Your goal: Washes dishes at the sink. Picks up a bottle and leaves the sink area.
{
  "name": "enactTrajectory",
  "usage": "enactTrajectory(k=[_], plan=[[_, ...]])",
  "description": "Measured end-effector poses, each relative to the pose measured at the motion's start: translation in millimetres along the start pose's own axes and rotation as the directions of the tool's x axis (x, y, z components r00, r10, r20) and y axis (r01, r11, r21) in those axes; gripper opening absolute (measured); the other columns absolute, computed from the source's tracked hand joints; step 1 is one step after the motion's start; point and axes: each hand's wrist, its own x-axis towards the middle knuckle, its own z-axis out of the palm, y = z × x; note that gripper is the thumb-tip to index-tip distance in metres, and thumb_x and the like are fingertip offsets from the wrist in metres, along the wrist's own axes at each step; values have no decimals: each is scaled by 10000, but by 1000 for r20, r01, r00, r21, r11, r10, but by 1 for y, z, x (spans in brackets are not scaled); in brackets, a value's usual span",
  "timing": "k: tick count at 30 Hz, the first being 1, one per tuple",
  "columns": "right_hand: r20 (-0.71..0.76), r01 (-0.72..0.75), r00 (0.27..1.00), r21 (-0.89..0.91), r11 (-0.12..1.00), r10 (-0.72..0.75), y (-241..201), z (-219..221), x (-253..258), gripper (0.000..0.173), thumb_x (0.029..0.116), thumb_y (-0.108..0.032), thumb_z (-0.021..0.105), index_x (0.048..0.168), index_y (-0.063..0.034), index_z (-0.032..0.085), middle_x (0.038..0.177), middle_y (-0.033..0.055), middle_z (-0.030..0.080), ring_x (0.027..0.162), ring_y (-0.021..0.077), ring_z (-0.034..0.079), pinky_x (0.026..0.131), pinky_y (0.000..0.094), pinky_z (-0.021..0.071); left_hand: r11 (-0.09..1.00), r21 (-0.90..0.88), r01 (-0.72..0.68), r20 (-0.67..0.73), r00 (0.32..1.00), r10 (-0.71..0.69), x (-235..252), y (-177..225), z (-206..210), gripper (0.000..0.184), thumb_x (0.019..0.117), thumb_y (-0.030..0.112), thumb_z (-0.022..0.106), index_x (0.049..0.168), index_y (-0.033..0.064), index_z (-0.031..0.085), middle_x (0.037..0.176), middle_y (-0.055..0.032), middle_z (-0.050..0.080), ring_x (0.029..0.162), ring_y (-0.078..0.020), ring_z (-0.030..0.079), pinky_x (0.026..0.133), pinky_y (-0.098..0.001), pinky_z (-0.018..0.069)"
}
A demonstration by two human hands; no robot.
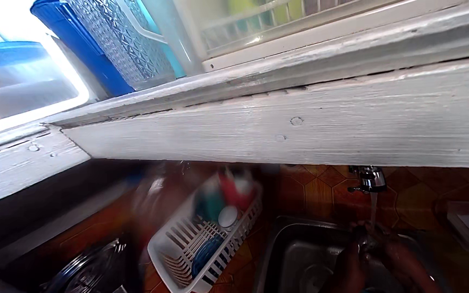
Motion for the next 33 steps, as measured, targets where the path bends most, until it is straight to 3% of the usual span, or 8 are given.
enactTrajectory(k=[4, 8, 11, 14, 18, 21, 25, 33], plan=[[44, -56, 997, -97, 994, 61, -2, -3, -2, 168, 1010, -143, 517, 1024, -47, 654, 953, 62, 759, 905, 169, 734, 827, 321, 613, 989, 141, 46, 117, 991, -63, 0, 3, -1, 472, 1109, 262, 431, 1378, -122, 482, 1257, -324, 617, 1178, -423, 637, 1051, -541, 486], [217, 75, 976, -271, 960, -15, 0, -8, -2, 138, 963, -116, 564, 927, -91, 696, 962, 12, 761, 935, 119, 718, 869, 282, 590, 1000, 12, 19, 226, 974, -22, 7, -8, 0, 412, 1102, 193, 432, 1327, -138, 528, 1202, -320, 640, 1134, -408, 650, 1047, -523, 487], [243, 79, 970, -287, 955, -7, -2, -10, -2, 180, 923, -179, 656, 1062, -86, 720, 1035, 6, 748, 953, 97, 699, 847, 263, 584, 986, -165, 9, 191, 981, 23, 10, -11, 3, 381, 1085, 150, 445, 1308, -145, 537, 1165, -293, 658, 1093, -352, 664, 1029, -484, 499], [136, 58, 991, -308, 950, -16, -1, -14, -4, 604, 819, -298, 777, 1335, -40, 599, 1147, 25, 712, 930, 80, 689, 805, 253, 592, 945, -328, 12, 12, 1000, -8, 11, -8, 7, 364, 1078, 121, 446, 1319, -140, 528, 1196, -263, 654, 1127, -278, 650, 1045, -428, 496], [17, 7, 1000, -431, 902, 1, 13, -28, -12, 642, 779, -208, 834, 1333, 2, 587, 1104, 93, 719, 929, 152, 701, 836, 328, 598, 732, -671, 118, -56, 976, -208, 17, 0, 1, 368, 1107, 195, 415, 1364, -61, 479, 1203, -149, 610, 1030, -150, 623, 906, -347, 544], [39, -33, 997, -524, 851, 62, 31, -34, -16, 490, 808, -195, 827, 1229, -8, 660, 1009, 96, 719, 872, 173, 693, 809, 369, 596, 609, -778, 155, -8, 967, -256, 20, 7, 1, 285, 1114, 214, 411, 1284, -4, 479, 1076, -70, 588, 882, -102, 613, 794, -301, 557], [75, -54, 990, -599, 799, 123, 37, -33, -18, 144, 921, -71, 692, 1035, 17, 704, 840, 80, 669, 740, 135, 625, 726, 349, 543, 646, -733, 211, 58, 967, -249, 20, 11, 14, 327, 1115, 215, 407, 1338, -18, 463, 1045, -95, 605, 820, -134, 621, 752, -340, 555], [-102, -89, 995, -768, 634, 15, 43, -30, -39, 253, 988, -107, 646, 1166, 68, 683, 1003, 239, 706, 896, 360, 694, 859, 549, 554, 708, -614, 348, 82, 921, -381, 23, 25, 3, 321, 1058, 188, 562, 1281, -44, 568, 1136, -144, 624, 961, -178, 588, 876, -356, 503]])
